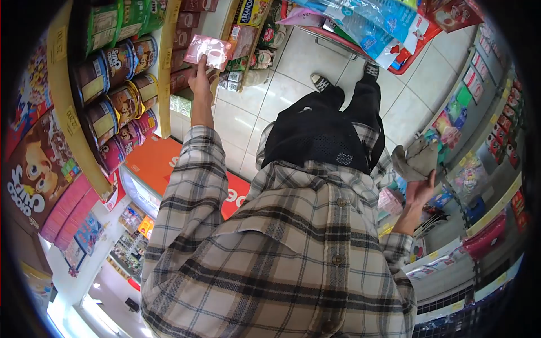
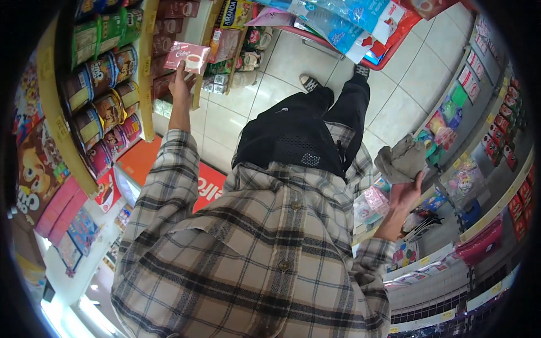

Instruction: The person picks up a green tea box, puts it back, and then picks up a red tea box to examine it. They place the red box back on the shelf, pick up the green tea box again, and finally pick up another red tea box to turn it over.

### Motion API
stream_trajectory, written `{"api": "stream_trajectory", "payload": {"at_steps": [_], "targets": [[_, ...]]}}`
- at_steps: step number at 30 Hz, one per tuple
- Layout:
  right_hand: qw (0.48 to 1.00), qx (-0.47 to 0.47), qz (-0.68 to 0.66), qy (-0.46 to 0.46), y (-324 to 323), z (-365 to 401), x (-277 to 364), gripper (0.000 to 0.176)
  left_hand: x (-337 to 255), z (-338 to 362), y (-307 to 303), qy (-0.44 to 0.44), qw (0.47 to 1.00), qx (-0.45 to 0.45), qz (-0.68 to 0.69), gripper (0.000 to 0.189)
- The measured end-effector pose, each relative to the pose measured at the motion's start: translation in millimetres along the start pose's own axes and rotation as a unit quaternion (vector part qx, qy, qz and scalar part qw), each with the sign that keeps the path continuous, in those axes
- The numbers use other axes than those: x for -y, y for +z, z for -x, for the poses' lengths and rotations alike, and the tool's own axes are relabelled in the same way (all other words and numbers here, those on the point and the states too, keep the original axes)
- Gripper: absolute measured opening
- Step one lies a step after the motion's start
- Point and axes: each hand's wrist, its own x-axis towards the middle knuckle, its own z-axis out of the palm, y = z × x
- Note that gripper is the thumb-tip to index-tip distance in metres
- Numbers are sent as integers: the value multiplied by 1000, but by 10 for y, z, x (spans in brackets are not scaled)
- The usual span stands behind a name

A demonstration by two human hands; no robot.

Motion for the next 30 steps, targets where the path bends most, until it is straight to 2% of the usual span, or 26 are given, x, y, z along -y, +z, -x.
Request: {"api": "stream_trajectory", "payload": {"at_steps": [3, 6, 9, 12, 13, 15, 18, 21, 22, 24, 28, 29, 30], "targets": [[997, -37, -30, 66, -531, -57, -336, 49, 6, 56, 23, 9, 1000, 12, -20, 56], [993, -69, -51, 78, -1118, -73, -674, 48, -24, 76, 21, -4, 999, 13, -29, 58], [975, -191, 13, 113, -1577, -50, -901, 46, -23, 60, 2, 4, 999, 9, -52, 62], [975, -180, 8, 127, -1603, 28, -1023, 45, -31, 35, -22, -8, 999, 29, -26, 62], [974, -182, 9, 132, -1550, 29, -1026, 45, -9, 37, -11, 4, 998, 63, 11, 59], [972, -185, 11, 142, -1430, 13, -1015, 45, -69, 172, 68, -27, 982, 146, 115, 59], [981, -146, 22, 127, -1429, -127, -994, 45, -121, 333, 189, -73, 936, 246, 240, 61], [986, -120, 13, 113, -1374, -252, -904, 44, -80, 478, 296, -117, 849, 373, 355, 57], [988, -110, 12, 112, -1321, -270, -857, 44, -83, 532, 364, -125, 837, 382, 370, 54], [990, -89, 10, 109, -1211, -302, -765, 43, -108, 631, 485, -127, 874, 355, 308, 53], [992, -76, 22, 100, -1100, -327, -649, 44, -248, 748, 506, -182, 808, 433, 355, 57], [992, -79, 26, 96, -1068, -325, -620, 44, -246, 758, 516, -185, 793, 428, 392, 105], [992, -80, 30, 93, -1021, -324, -552, 44, -311, 831, 560, -163, 784, 452, 392, 114]]}}
